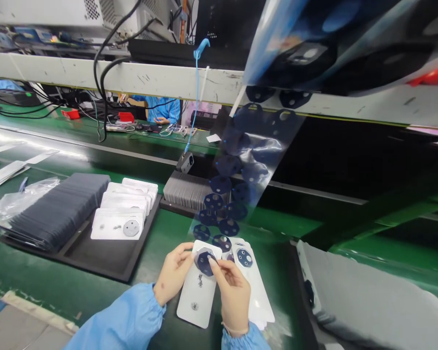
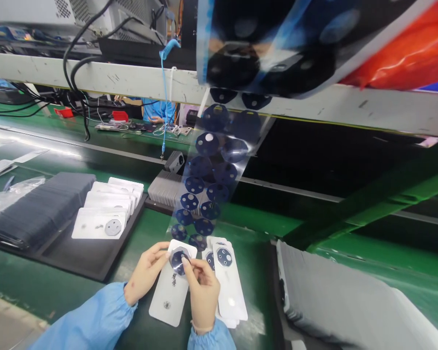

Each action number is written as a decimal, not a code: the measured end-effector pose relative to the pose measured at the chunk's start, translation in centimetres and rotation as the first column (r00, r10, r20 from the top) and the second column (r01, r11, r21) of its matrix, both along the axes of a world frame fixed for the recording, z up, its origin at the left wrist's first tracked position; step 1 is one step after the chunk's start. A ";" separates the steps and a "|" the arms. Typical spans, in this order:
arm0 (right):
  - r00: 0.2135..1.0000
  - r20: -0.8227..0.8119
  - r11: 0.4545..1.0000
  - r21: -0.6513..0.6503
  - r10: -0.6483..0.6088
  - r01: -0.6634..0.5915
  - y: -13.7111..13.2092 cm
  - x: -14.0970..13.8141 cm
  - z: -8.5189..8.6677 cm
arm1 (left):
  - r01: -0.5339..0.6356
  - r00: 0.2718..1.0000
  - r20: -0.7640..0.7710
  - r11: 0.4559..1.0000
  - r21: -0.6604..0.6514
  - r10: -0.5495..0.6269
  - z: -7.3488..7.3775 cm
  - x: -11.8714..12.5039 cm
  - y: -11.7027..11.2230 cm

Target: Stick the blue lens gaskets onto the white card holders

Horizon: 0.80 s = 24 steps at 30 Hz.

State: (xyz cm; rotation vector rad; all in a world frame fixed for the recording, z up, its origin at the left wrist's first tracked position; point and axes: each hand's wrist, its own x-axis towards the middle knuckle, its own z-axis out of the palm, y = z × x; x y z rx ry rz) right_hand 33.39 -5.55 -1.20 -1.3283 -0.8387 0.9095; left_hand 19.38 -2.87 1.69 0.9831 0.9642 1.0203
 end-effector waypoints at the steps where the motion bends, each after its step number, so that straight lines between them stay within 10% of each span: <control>1: 1.000 0.020 1.000 0.000 0.000 0.000 0.0 0.0 0.0 | 0.004 1.000 0.000 1.000 -0.001 -0.004 0.0 0.0 0.0; 24: 0.991 0.128 0.999 0.002 -0.033 0.033 -0.1 0.0 0.3 | 0.035 0.999 0.001 0.999 -0.028 -0.035 0.1 0.0 -0.2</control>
